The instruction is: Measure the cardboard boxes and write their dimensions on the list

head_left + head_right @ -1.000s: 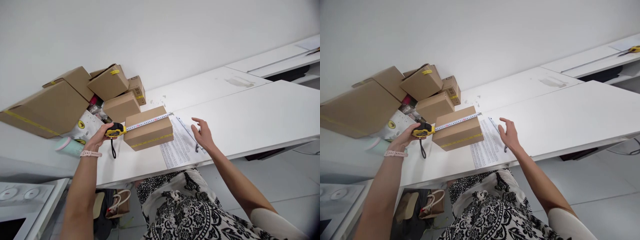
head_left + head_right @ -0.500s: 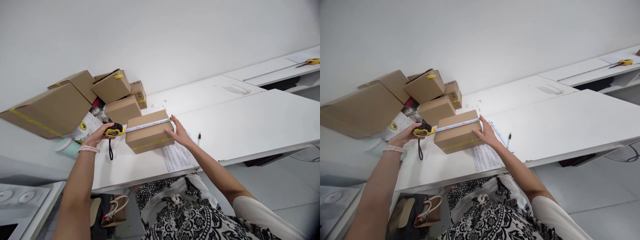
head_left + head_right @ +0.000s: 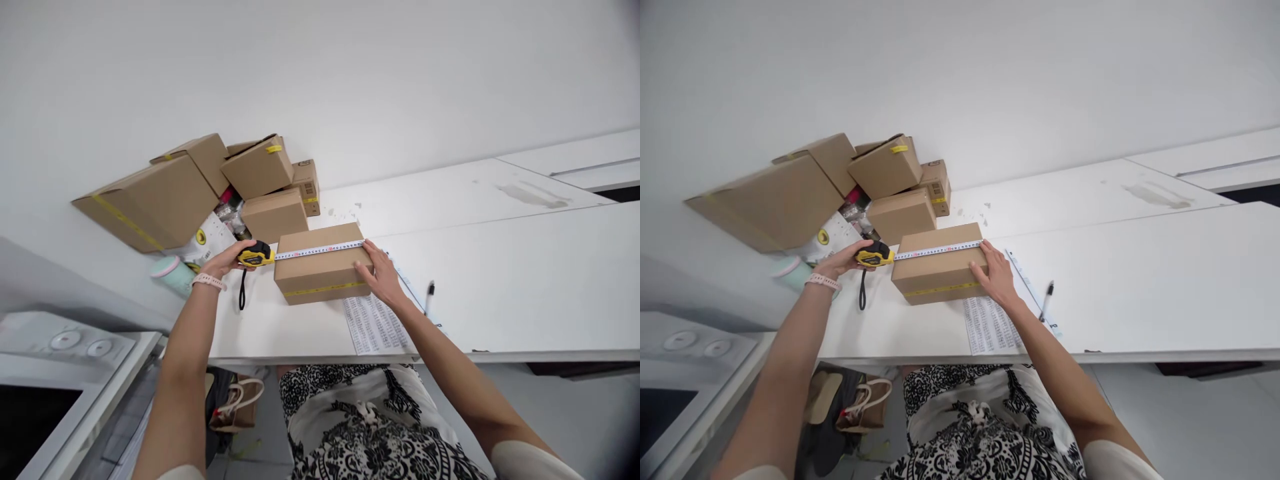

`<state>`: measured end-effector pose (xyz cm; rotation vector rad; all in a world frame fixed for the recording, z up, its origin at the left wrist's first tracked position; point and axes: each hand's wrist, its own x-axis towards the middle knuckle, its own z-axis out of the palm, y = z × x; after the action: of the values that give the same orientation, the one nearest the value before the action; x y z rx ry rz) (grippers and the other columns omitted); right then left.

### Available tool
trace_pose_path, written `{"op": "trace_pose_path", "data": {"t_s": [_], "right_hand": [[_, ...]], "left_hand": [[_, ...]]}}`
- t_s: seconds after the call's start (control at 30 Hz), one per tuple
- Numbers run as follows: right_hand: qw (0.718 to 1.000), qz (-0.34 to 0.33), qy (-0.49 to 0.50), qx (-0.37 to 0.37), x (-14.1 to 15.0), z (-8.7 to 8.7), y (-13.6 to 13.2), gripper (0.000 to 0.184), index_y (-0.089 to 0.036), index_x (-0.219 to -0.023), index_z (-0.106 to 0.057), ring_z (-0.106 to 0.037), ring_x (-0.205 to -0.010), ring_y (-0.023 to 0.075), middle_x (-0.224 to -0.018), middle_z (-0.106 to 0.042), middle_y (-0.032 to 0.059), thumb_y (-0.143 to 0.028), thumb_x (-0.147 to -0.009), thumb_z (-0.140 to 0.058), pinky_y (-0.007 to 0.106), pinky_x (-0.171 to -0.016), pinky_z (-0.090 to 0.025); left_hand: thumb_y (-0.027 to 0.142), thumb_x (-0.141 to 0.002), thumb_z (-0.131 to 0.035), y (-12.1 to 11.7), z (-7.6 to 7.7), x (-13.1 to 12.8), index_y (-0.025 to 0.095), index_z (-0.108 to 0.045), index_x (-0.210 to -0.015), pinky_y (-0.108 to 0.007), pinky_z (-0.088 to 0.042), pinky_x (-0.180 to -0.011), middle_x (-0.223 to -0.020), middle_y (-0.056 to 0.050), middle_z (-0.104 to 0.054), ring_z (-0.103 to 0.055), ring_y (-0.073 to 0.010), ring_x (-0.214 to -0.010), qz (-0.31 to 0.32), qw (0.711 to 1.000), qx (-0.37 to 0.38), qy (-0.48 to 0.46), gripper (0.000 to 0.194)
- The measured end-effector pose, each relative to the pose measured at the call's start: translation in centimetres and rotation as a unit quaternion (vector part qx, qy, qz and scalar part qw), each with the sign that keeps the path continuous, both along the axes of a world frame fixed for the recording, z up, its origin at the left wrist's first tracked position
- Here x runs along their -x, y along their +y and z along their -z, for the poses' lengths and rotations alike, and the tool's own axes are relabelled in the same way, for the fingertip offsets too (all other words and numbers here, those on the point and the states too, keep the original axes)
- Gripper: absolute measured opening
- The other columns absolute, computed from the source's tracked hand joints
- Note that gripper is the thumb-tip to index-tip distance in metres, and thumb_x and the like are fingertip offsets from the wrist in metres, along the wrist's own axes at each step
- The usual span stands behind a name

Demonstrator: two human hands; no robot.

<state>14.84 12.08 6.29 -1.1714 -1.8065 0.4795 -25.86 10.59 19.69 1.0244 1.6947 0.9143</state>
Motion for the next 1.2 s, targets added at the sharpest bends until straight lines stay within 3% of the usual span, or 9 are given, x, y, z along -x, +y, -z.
{"op": "trace_pose_path", "data": {"t_s": [0.5, 0.7, 0.87, 1.2], "right_hand": [[0.999, 0.008, -0.040, 0.001, -0.1, -0.5, -0.3, 0.057, -0.032, -0.150, -0.046, -0.047, -0.143, 0.0327, -0.161, -0.048, 0.0084, -0.055, -0.098, -0.043, 0.061, -0.115, -0.032], [0.999, 0.019, -0.040, 0.014, 0.2, -0.4, -0.3, 0.066, -0.029, -0.158, -0.033, -0.051, -0.138, 0.0313, -0.151, -0.057, 0.0122, -0.055, -0.098, -0.042, 0.061, -0.118, -0.028], [0.999, 0.019, -0.051, 0.003, 0.2, -0.2, -0.3, 0.068, -0.030, -0.160, -0.027, -0.051, -0.138, 0.0321, -0.153, -0.055, 0.0118, -0.056, -0.099, -0.040, 0.061, -0.118, -0.029], [0.999, 0.011, -0.045, 0.017, 0.1, -0.5, -0.4, 0.065, -0.027, -0.157, -0.032, -0.051, -0.138, 0.0320, -0.152, -0.055, 0.0138, -0.055, -0.098, -0.041, 0.062, -0.119, -0.026]], "left_hand": [[0.052, -0.065, -0.083, 0.7, -0.1, 1.6, 0.015, -0.075, -0.091, -0.036, -0.065, -0.061, -0.090, -0.012, -0.079, -0.076, -0.0279, -0.077, -0.001, 1.000, 0.026, -0.001, 0.046], [0.056, -0.061, -0.084, 0.4, 0.4, 2.5, 0.016, -0.074, -0.087, -0.038, -0.065, -0.062, -0.086, -0.012, -0.080, -0.076, -0.0295, -0.076, -0.010, 1.000, 0.028, 0.003, 0.049], [0.055, -0.062, -0.084, 0.5, 0.6, 2.7, 0.016, -0.075, -0.089, -0.038, -0.065, -0.063, -0.090, -0.013, -0.080, -0.076, -0.0303, -0.080, -0.002, 1.000, 0.024, -0.003, 0.048], [0.056, -0.062, -0.084, -0.6, 0.2, 2.1, 0.015, -0.076, -0.090, -0.037, -0.065, -0.063, -0.090, -0.014, -0.080, -0.075, -0.0285, -0.078, -0.003, 1.000, 0.025, -0.006, 0.050]]}}
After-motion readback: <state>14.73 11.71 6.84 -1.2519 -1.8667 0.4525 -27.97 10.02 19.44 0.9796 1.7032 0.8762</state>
